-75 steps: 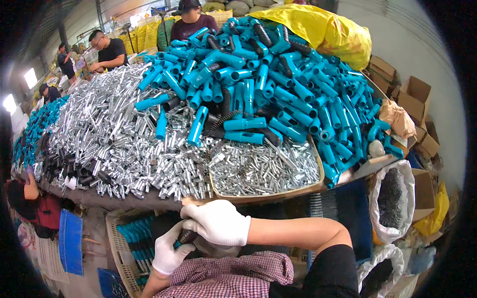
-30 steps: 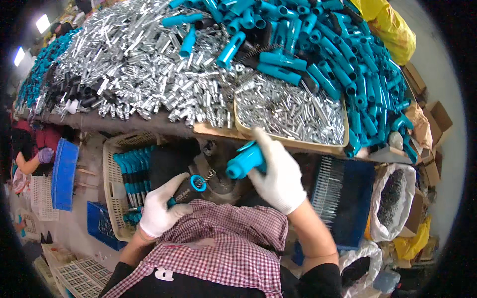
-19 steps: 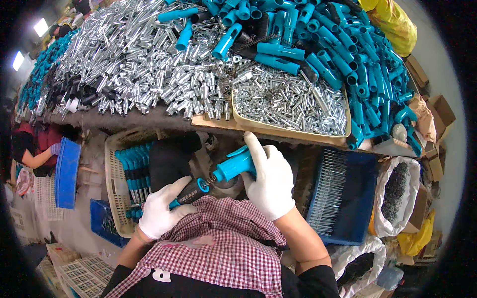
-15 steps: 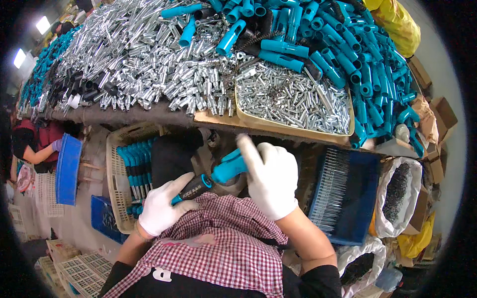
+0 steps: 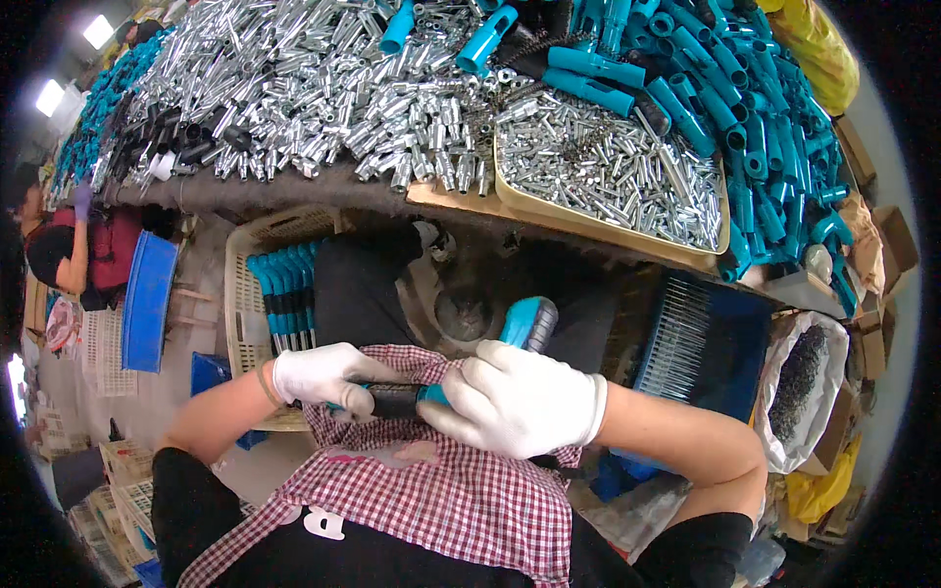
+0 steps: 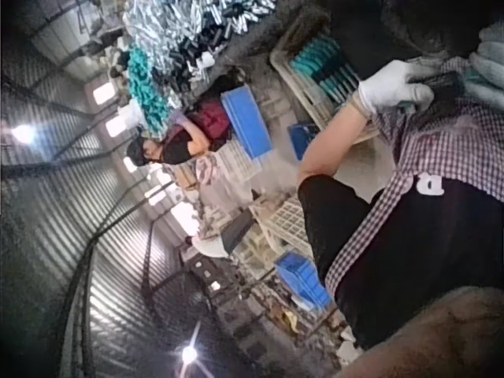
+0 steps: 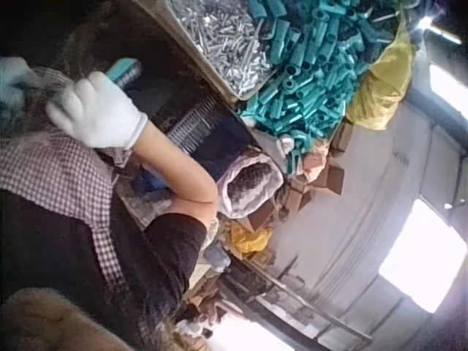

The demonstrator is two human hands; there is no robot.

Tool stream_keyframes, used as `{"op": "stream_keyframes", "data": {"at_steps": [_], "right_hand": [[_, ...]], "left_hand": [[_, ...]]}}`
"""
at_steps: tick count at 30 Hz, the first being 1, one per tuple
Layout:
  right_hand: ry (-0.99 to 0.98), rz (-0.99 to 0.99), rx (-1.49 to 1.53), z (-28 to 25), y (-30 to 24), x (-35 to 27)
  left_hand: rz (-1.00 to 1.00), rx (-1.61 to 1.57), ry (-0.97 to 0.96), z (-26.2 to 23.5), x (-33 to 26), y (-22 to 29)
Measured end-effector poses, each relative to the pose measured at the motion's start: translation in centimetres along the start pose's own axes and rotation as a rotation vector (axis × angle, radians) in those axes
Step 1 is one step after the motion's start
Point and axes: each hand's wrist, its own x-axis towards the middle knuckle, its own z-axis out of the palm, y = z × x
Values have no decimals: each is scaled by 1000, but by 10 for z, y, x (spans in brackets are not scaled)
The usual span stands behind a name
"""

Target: The person assembles non-electronic hardware components by hand, combining blue plastic parts and metal springs from assembly trays.

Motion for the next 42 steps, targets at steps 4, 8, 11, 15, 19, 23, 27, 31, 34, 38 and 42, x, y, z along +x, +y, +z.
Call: {"op": "stream_keyframes", "data": {"at_steps": [4,8,11,15,19,23,27,31,34,38,42], "right_hand": [[-3,-149,16,-7,12,0],[-158,1243,1462,-4,16,-8],[338,1191,1779,19,14,-19],[746,868,1212,21,12,-12],[982,1033,1188,37,18,-19],[458,541,484,18,1,11],[389,460,-76,-10,7,26],[470,684,172,-19,17,16],[537,844,688,-19,20,9],[705,625,749,0,0,29],[696,847,856,-11,34,12]], "left_hand": [[40,-114,4,4,-1,6],[244,1240,579,21,-5,36],[264,1326,750,13,-4,35],[-60,1096,645,17,-10,27],[290,813,787,16,-9,21],[92,507,937,19,12,-3],[212,690,904,27,2,3],[325,716,946,21,-1,-4],[381,622,1013,19,4,-16],[130,589,915,23,23,-20],[296,824,661,35,19,-20]]}}
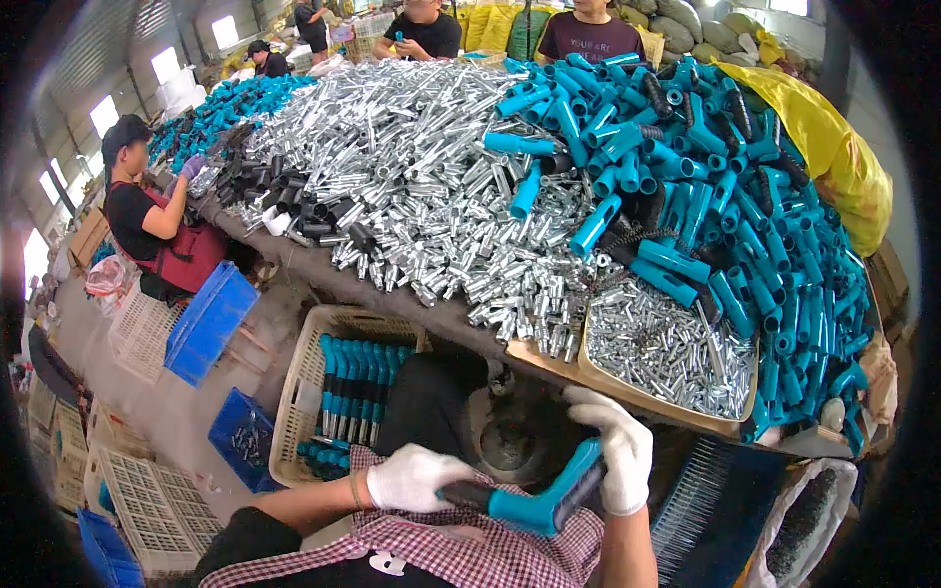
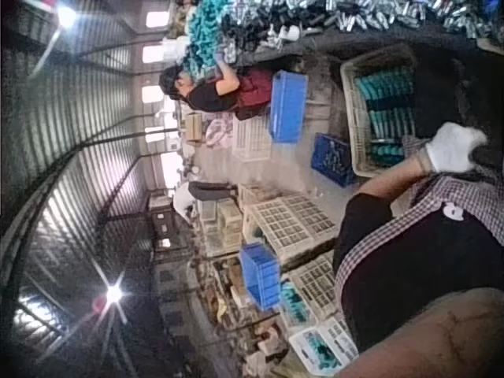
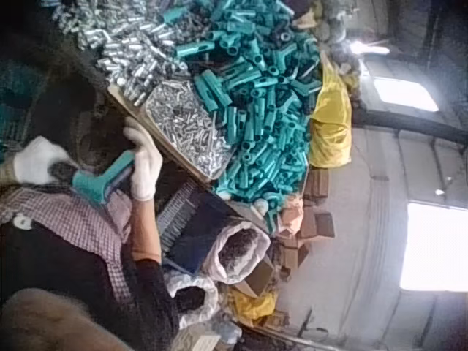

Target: The person assembles non-electronic hardware components by hand, combining blue plastic parts and metal springs from assembly trays.

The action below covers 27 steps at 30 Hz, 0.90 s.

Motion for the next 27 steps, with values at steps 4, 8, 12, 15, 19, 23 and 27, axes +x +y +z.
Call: {"op": "stream_keyframes", "data": {"at_steps": [4,8,12,15,19,23,27], "right_hand": [[-32,-267,-214,28,-1,-21],[-205,-119,52,3,6,-4],[-73,-207,-17,26,8,-23],[-347,-408,-217,23,-1,-9],[-88,-154,112,8,13,-11],[-133,-512,-106,39,1,-20],[-116,110,-377,27,13,-6]], "left_hand": [[-345,-213,309,-1,15,-18],[89,23,57,8,-7,-8],[-431,-223,363,-3,8,-14],[-324,-95,52,19,1,-17],[51,-64,200,2,-4,-14],[-294,-335,147,9,12,-16],[-136,105,-91,9,-6,-5]]}}
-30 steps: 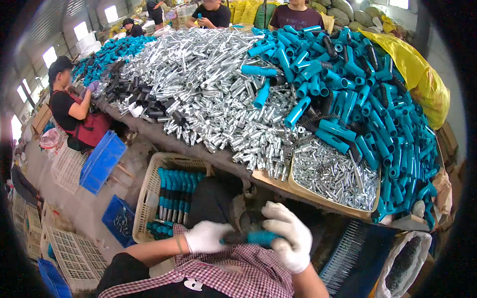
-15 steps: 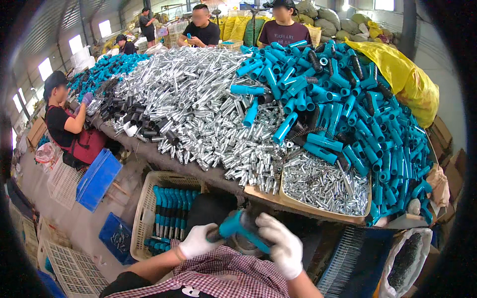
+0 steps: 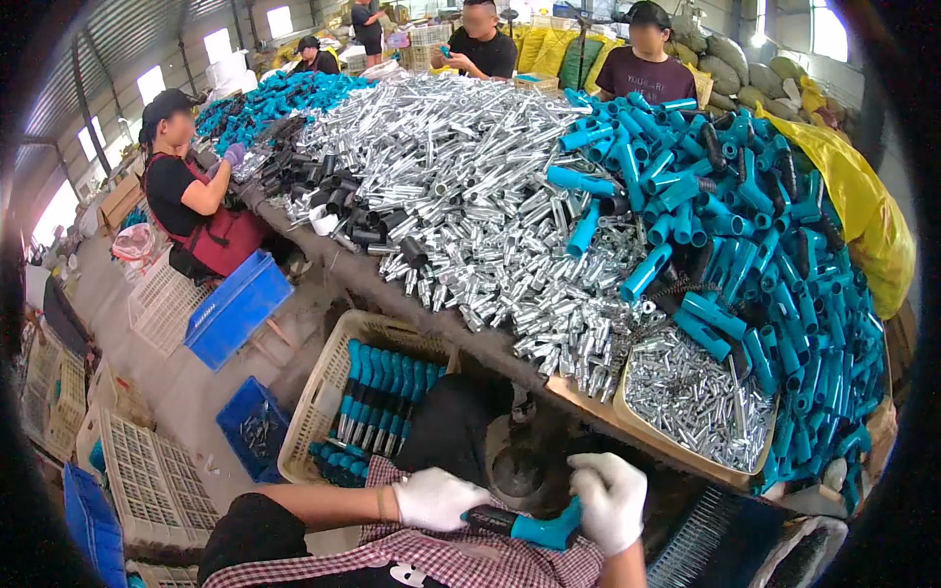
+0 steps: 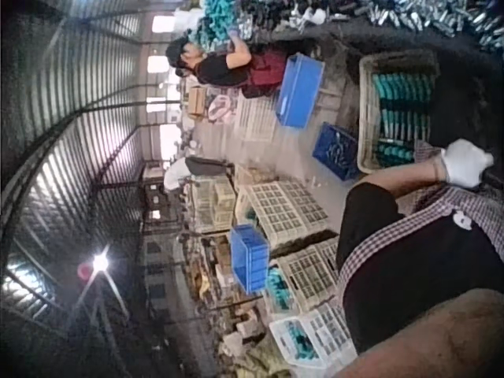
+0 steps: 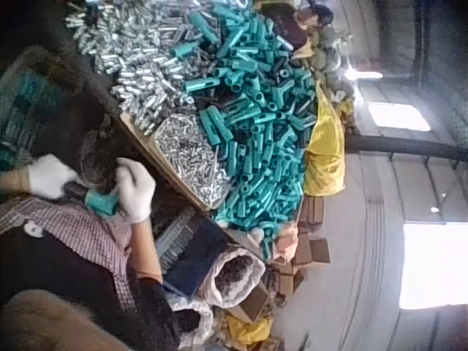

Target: The person assembles non-electronic hardware components by hand, combining blue plastic parts and metal springs from assembly trays.

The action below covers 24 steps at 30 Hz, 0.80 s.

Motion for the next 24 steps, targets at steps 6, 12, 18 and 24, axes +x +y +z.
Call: {"op": "stream_keyframes", "data": {"at_steps": [6,12,18,24], "right_hand": [[-401,326,63,8,101,-18],[-738,16,130,51,57,-7],[-606,408,840,63,63,-1],[-451,333,722,55,53,-3]], "left_hand": [[183,369,223,-41,3,-15],[307,489,137,-57,24,-5],[383,498,426,-132,64,-11],[-255,372,831,-167,96,-105]]}}
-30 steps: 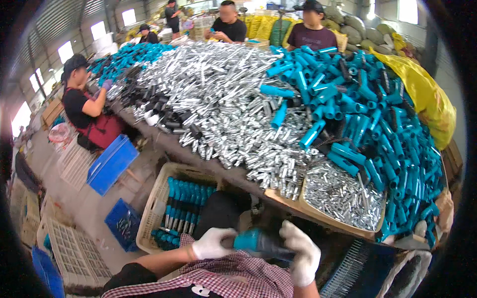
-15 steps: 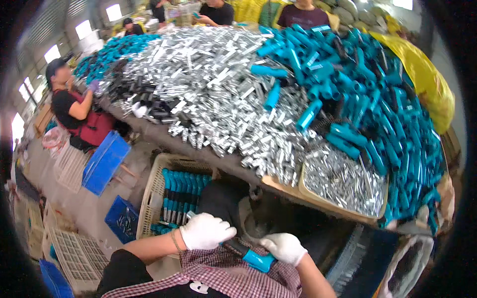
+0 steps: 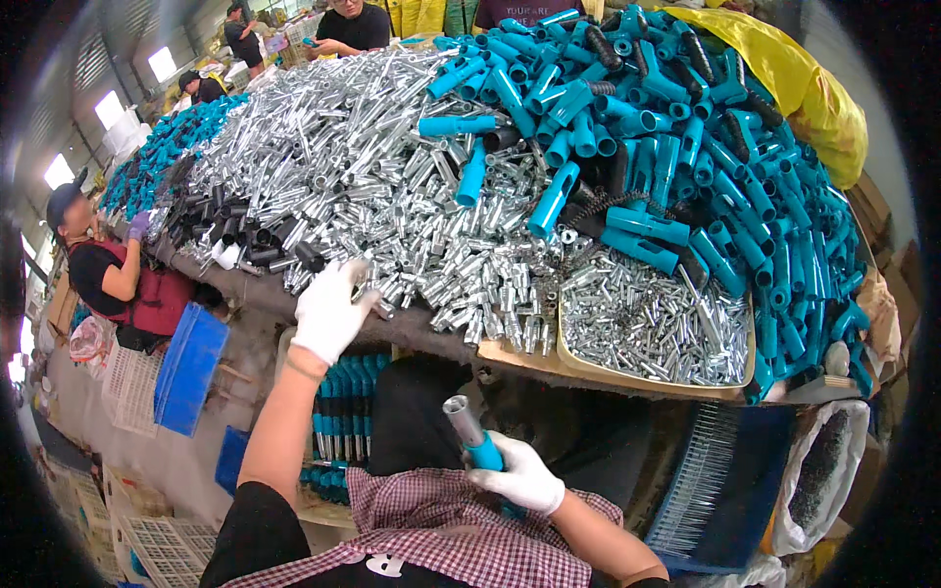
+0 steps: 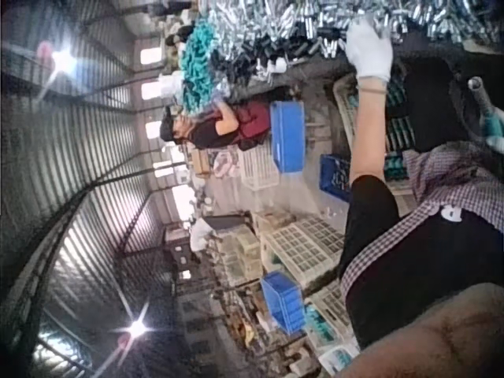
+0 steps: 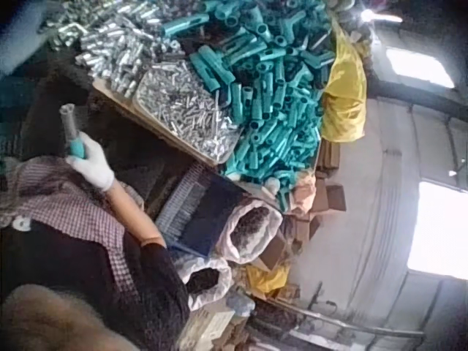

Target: The person assembles non-electronic hardware components by hand, combining blue plastic parts and metal springs from assembly trays.

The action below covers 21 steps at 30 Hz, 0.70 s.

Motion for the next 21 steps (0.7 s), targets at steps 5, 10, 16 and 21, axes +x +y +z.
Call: {"op": "stream_keyframes", "data": {"at_steps": [5,10,16,21], "right_hand": [[-39,-123,-424,10,4,13],[-40,-124,-503,14,-12,3],[180,-305,-594,13,-13,-9],[191,-337,-986,17,-21,-15]], "left_hand": [[-232,116,-160,26,24,-15],[-124,-218,77,31,2,-12],[-117,-822,-450,-60,-90,84],[-209,-812,-518,-66,-120,84]]}}
